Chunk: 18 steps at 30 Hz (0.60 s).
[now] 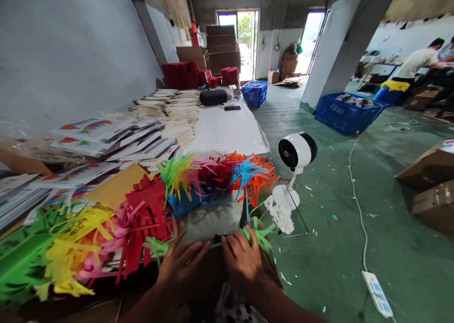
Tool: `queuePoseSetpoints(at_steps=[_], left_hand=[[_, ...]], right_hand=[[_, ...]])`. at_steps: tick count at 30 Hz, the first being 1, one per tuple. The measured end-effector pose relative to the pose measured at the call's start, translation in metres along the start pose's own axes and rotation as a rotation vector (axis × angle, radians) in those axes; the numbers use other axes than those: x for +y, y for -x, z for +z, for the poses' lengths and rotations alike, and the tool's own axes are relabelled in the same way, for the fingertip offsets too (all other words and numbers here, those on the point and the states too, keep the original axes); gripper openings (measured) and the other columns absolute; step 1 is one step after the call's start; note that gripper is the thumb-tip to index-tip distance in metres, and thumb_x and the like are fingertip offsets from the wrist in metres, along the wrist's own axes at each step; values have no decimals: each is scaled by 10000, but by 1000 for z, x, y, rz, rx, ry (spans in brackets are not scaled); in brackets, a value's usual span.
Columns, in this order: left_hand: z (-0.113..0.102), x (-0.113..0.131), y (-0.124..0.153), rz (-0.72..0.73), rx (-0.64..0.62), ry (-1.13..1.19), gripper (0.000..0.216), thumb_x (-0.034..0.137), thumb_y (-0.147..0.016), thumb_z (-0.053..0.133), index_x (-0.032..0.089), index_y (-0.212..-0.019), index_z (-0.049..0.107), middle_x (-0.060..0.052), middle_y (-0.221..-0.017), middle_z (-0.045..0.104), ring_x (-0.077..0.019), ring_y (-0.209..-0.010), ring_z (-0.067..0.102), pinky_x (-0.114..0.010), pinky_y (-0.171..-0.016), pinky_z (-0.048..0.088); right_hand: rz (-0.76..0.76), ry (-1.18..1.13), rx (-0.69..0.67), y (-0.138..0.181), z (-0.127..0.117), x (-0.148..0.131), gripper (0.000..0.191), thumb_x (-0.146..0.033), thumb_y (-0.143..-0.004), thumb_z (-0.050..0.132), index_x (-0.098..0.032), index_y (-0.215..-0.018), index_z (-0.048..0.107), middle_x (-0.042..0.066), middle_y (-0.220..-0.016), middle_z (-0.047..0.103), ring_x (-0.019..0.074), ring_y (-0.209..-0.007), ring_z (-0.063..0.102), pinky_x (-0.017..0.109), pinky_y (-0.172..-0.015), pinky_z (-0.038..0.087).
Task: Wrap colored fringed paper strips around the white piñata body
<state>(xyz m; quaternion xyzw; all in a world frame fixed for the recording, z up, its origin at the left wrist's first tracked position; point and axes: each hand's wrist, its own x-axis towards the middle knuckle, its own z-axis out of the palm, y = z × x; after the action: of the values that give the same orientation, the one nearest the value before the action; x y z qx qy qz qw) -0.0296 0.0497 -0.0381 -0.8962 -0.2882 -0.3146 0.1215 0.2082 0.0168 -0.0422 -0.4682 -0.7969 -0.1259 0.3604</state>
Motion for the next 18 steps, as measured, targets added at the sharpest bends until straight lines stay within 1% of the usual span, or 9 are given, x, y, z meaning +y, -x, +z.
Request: queuePoseSetpoints(at_steps=[3, 5, 7, 9, 11, 12, 15, 18], left_hand=[[0, 9, -6, -32, 36, 24, 283, 142, -988, 538, 201, -1186, 731, -24, -948, 788, -160, -862, 698, -524, -1290, 311], [-2, 16, -12, -50, 53, 41, 266, 158, -985, 538, 207, -1158, 734, -35, -936, 793, -172, -856, 709, -513, -1235, 387], [-5, 21, -16, -44, 44, 39, 269, 140, -979, 532, 205, -1153, 726, -41, -932, 798, -166, -848, 722, -450, -1140, 473], [-11, 22, -17, -31, 18, 24, 276, 110, -974, 529, 192, -1164, 711, -38, -924, 800, -150, -831, 734, -379, -1022, 526], [-19, 20, -14, -36, -21, -5, 271, 89, -986, 519, 181, -1170, 695, -28, -909, 801, -142, -811, 743, -350, -945, 541], [-24, 18, -13, -50, -40, -24, 265, 84, -995, 518, 180, -1174, 688, -20, -902, 801, -141, -803, 745, -347, -933, 541], [-40, 15, -11, -81, -111, -47, 278, 65, -1014, 517, 185, -1215, 665, 0, -903, 801, -135, -805, 750, -343, -959, 537], [-58, 15, -13, -52, -162, -38, 296, 72, -1038, 469, 176, -1242, 657, -7, -946, 806, -141, -835, 754, -330, -951, 545]], right_hand=[[-20, -14, 68, 0, 2, 1, 253, -125, -1004, 592, -222, -1199, 721, 21, -978, 775, 200, -1020, 652, 531, -1220, 271], [-28, -48, 78, -1, 4, 1, 231, -146, -998, 633, -248, -1180, 731, -7, -916, 767, 191, -991, 652, 525, -1212, 272], [-39, -73, 71, -3, 2, 2, 214, -162, -999, 649, -258, -1169, 735, -19, -888, 762, 188, -976, 649, 514, -1200, 277], [-49, -88, 64, -4, -2, 5, 186, -166, -1013, 631, -246, -1144, 735, -16, -890, 762, 185, -970, 645, 501, -1191, 281], [-50, -92, 46, -6, -8, 9, 166, -169, -1028, 611, -235, -1124, 730, -10, -914, 766, 186, -983, 640, 500, -1191, 281], [-46, -89, 31, -7, -12, 11, 158, -174, -1033, 607, -235, -1118, 725, -10, -924, 766, 188, -999, 636, 500, -1193, 280], [-45, -82, -8, -11, -22, 13, 152, -188, -1049, 584, -240, -1113, 711, -9, -946, 762, 195, -1040, 624, 498, -1196, 280], [-71, -96, -5, -17, -28, 10, 162, -181, -1061, 556, -238, -1097, 704, -13, -919, 750, 188, -1016, 624, 501, -1205, 272]])
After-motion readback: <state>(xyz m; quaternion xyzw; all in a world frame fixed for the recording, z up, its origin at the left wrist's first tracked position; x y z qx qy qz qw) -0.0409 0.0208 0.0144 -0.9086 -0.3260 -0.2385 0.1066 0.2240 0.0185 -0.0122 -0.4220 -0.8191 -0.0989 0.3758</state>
